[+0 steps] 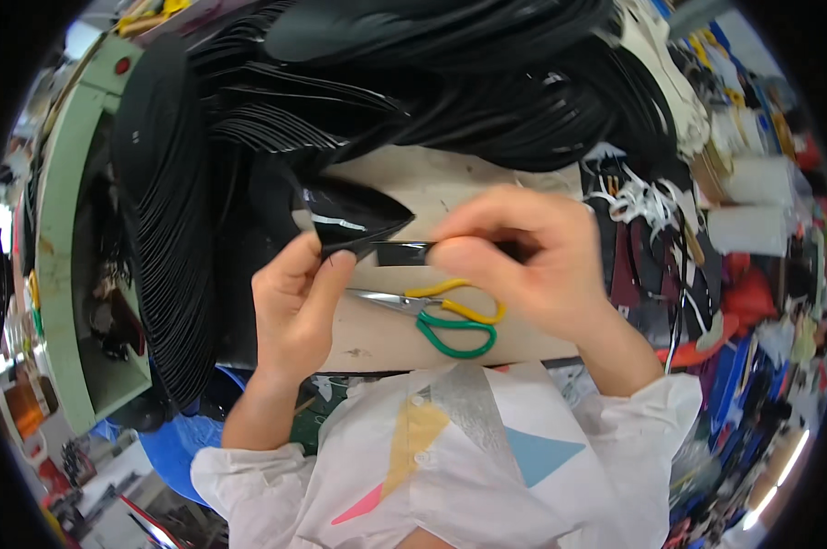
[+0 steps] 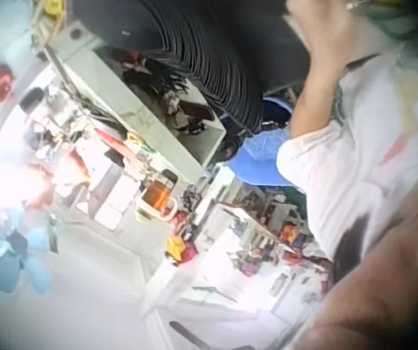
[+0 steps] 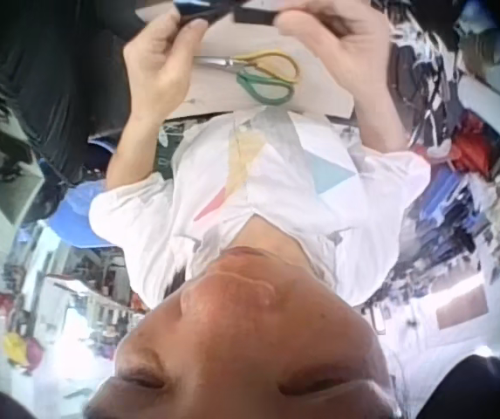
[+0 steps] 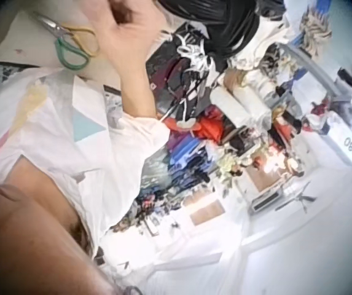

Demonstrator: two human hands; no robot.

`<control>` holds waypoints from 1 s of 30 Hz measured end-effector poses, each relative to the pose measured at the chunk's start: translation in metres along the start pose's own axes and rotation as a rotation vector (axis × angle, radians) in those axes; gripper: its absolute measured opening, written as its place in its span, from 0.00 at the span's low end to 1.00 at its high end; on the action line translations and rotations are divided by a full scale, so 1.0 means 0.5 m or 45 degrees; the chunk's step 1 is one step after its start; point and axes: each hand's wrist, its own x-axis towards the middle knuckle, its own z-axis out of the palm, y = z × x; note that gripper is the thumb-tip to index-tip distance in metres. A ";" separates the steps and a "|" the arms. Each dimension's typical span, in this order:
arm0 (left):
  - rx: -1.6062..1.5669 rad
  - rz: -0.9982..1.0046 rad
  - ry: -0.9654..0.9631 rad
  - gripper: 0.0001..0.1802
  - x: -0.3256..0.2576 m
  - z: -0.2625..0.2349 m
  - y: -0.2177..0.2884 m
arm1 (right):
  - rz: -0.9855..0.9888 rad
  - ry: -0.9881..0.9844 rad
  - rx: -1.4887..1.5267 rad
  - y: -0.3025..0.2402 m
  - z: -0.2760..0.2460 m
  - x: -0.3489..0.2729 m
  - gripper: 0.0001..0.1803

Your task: Trim and apply tape to shoe components on a production line.

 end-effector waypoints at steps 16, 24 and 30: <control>-0.533 -0.320 -0.180 0.12 -0.059 0.010 -0.029 | 0.344 -0.177 0.180 0.053 0.063 0.019 0.05; -0.225 -0.161 0.102 0.10 -0.058 0.031 -0.034 | 0.152 -0.108 -0.183 0.060 0.080 0.010 0.07; -0.052 -0.024 0.303 0.15 -0.055 0.031 -0.051 | -0.344 -0.208 -1.174 0.025 0.039 -0.012 0.14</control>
